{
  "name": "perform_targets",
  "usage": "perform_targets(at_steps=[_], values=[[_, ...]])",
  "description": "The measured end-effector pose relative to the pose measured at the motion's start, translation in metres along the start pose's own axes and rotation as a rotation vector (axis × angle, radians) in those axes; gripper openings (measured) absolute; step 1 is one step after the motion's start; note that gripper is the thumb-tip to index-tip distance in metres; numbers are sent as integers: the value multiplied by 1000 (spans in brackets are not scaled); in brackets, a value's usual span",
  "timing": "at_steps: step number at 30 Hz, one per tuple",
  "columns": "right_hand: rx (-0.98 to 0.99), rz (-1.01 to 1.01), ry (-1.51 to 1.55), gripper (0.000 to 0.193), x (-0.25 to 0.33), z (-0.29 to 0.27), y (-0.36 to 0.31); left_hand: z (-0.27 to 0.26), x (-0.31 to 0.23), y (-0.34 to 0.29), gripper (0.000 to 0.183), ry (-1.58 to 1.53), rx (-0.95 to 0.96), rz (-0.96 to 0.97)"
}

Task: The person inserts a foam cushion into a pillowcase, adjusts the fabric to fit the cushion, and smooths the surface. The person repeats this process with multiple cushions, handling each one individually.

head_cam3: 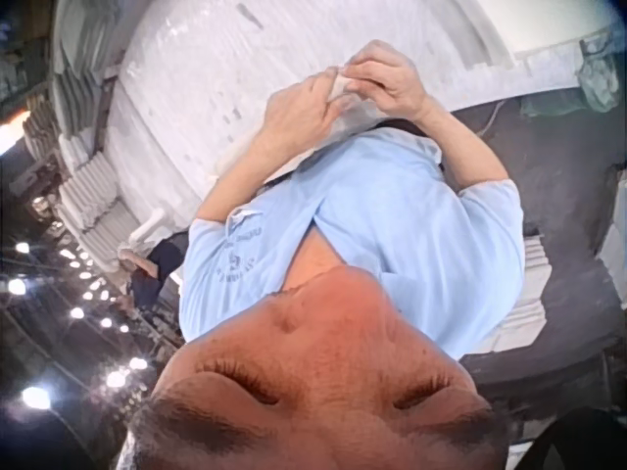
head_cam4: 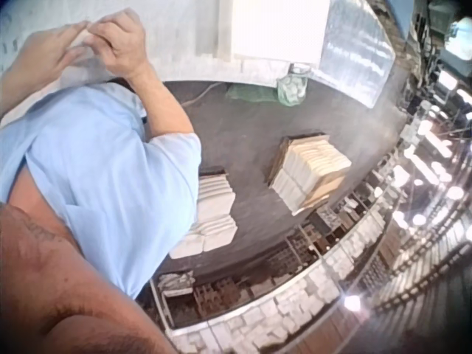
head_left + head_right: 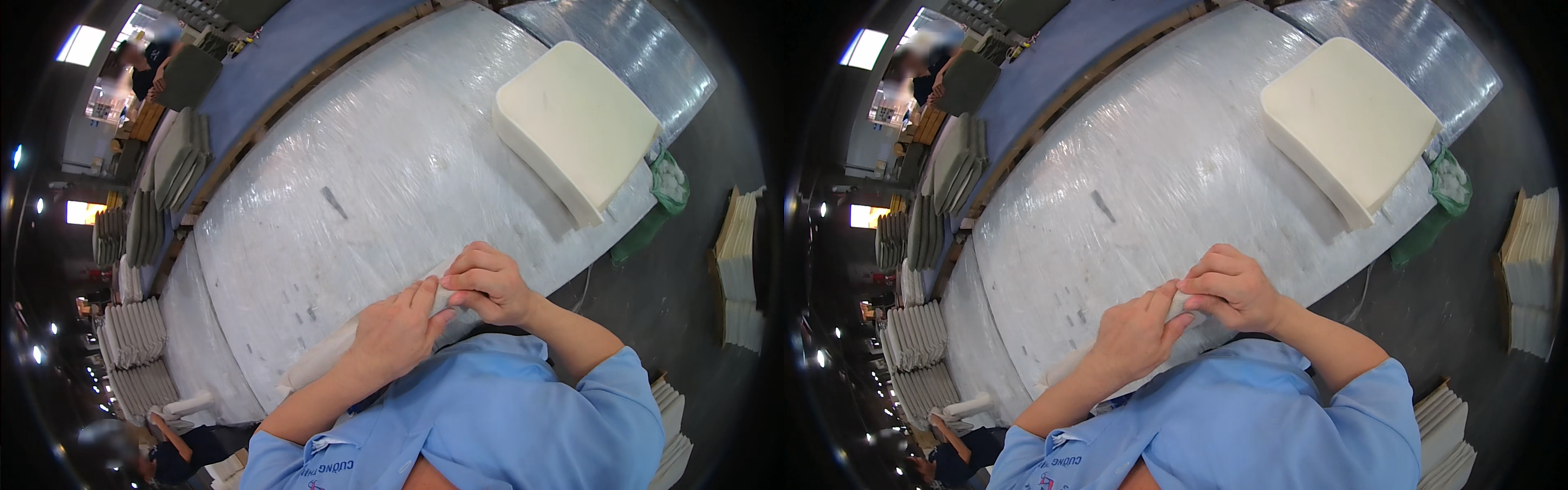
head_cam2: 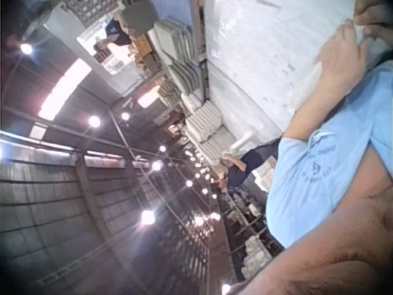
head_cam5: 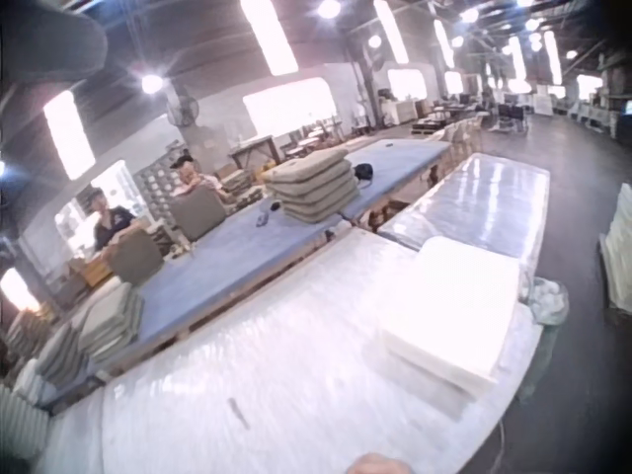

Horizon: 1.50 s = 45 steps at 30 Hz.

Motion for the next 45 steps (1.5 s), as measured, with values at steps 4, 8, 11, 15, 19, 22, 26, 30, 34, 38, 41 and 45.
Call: perform_targets(at_steps=[4,8,11,15,19,22,26,30,34,38,41,45], values=[[7,87,100,23,-4,-5,3,-1,6,7,56,-66,-2,28],[-84,253,356,33,-7,-18,0,-9,9,18,60,-124,-92,110],[-131,294,410,39,-17,-29,-14,-11,7,27,65,-79,-191,218],[-116,274,405,38,-26,-30,-19,-10,-2,37,64,41,-132,166],[-199,209,445,26,-32,-20,-16,-8,-3,42,52,77,-174,197],[-246,232,469,16,-32,-15,-14,-4,-3,41,43,61,-223,205],[-225,286,490,11,-32,-13,-16,-5,-8,36,34,2,-196,159],[-234,351,709,8,-35,-12,-24,-3,-12,31,30,-105,-180,132],[-239,536,750,6,-31,-14,-42,2,-13,20,38,-418,130,10],[-217,685,813,9,-25,-9,-58,29,-1,2,45,-659,305,-27],[-56,655,752,17,-31,-8,-63,42,4,-6,45,-759,389,-73],[196,644,597,30,-52,-6,-59,64,24,-11,45,-803,435,-137]])
Point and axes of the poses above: each hand's wrist, its own y-axis towards the middle knuckle, its own z-axis out of the palm, x = y × z, the point moved 3 cm from there along y, towards the middle knuckle, and after that the axes turned 11 degrees about y, right-handed, at the moved point
